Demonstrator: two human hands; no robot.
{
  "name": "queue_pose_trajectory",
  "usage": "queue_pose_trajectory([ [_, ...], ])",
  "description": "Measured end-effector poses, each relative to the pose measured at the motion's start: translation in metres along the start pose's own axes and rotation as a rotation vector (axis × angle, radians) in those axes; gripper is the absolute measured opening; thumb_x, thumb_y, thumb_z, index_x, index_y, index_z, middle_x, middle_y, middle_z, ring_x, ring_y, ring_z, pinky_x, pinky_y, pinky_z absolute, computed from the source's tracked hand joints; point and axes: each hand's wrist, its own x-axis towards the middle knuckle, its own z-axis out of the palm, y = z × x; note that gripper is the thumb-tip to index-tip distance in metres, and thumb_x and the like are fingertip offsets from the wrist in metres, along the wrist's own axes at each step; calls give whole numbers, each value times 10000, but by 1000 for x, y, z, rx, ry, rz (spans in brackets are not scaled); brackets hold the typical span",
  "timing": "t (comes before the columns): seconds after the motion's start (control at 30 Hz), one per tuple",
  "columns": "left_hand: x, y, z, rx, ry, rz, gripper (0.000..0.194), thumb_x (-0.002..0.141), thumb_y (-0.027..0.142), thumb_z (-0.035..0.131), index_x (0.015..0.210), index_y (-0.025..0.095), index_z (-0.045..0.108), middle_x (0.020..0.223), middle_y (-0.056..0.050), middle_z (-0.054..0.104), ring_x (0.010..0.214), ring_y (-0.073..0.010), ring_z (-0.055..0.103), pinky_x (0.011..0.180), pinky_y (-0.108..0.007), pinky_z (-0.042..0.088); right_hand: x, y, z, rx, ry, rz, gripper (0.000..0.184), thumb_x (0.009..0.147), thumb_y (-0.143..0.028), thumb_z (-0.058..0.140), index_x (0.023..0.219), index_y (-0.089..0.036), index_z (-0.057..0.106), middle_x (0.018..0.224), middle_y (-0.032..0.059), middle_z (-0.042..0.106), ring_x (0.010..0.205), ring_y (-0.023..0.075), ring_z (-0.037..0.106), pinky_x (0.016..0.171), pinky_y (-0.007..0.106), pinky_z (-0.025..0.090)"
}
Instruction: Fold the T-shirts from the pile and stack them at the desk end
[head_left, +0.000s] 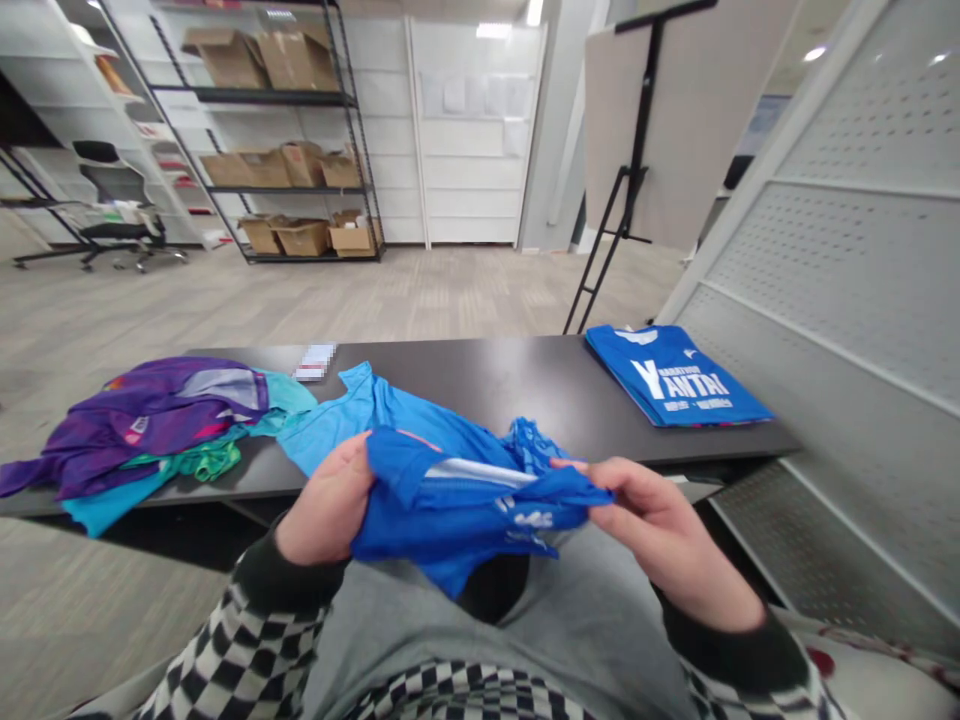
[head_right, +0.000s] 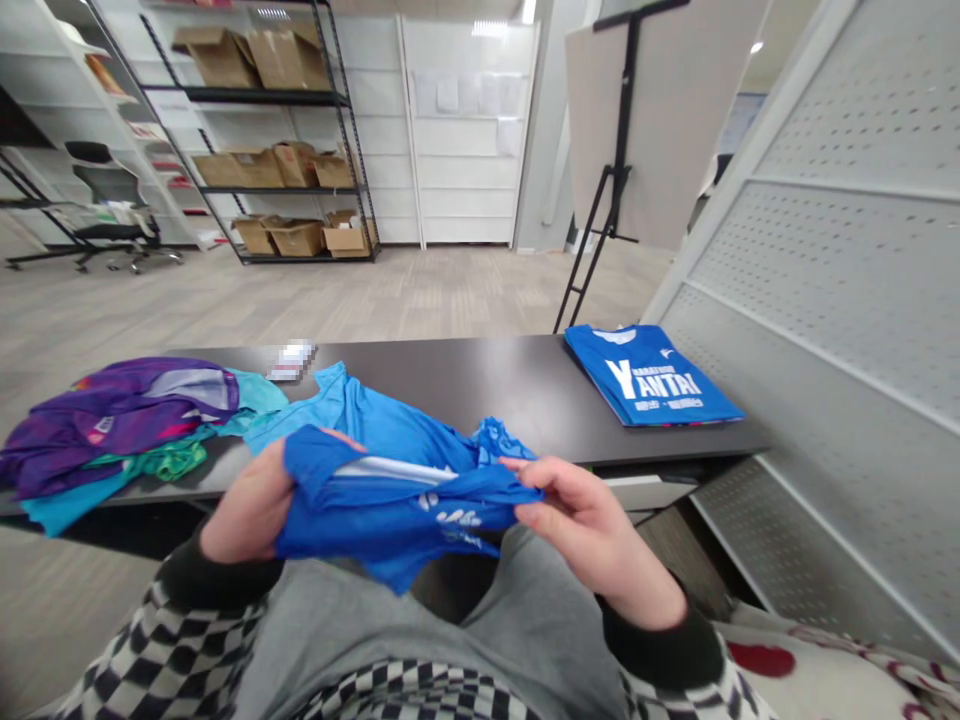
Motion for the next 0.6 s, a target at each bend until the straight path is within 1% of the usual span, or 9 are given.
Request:
queue_pose_trajectory([
  [0.03,-5,12,-4,6,6,-7,455,939,689,728,887,262,875,947,-127,849,995,-387,797,940,-569,674,-7,-16,-4,58,-22,10,261,934,-581,888,1005,-354,781,1120,117,848,1094,389,820,918,537,701],
  [0.1,-5,27,-7,6,5,-31,354,854,628,830,899,279,872,1038,-121,861,1024,-391,788,934,-549,673,-16,-42,-8,175,-32,-26,341,907,-639,888,930,-324,761,967,120,813,914,366,804,742,483,680],
  [0.2,20,19,2,-23,50,-42,439,850,660,817,1000,247,838,1061,-100,848,1025,-344,768,918,-467,653,-5,-54,-1,236,33,24,350,904,-581,917,942,-285,735,852,52,738,714,235,683,618,349,562],
  [0.27,44,-5,11,-35,57,-68,547,901,754,722,959,214,789,888,-75,798,864,-285,734,815,-406,625,14,-44,12,218,89,127,336,896,-505,951,975,-273,722,813,0,676,665,167,575,601,288,471],
  [0.3,54,-21,14,-13,59,-87,566,889,771,729,910,207,760,812,-55,756,785,-251,693,752,-367,594,23,-35,19,213,98,164,352,887,-498,963,977,-267,714,805,-13,652,670,156,544,613,280,450],
  [0.37,66,-55,16,111,41,-98,564,893,773,726,850,211,714,729,-9,672,700,-199,610,676,-308,522,39,-12,33,221,97,200,406,864,-532,973,969,-257,693,814,-25,622,706,155,524,656,282,445],
  [0.43,70,-84,13,252,32,-74,524,937,736,689,848,220,700,719,13,627,704,-183,582,675,-285,490,50,12,45,246,119,220,449,861,-584,952,991,-257,673,851,-28,615,747,161,525,706,289,456],
  [0.5,71,-100,12,318,45,-56,489,973,700,652,856,227,696,713,19,603,722,-186,584,689,-280,487,57,32,55,251,162,253,465,897,-632,891,1034,-262,645,886,-33,610,772,165,524,746,297,466],
  [0.6,75,-102,13,249,95,-67,478,969,694,650,860,230,676,686,28,565,684,-175,562,656,-275,475,65,51,60,118,157,344,433,986,-663,745,1032,-261,592,830,-53,551,746,167,478,733,303,443],
])
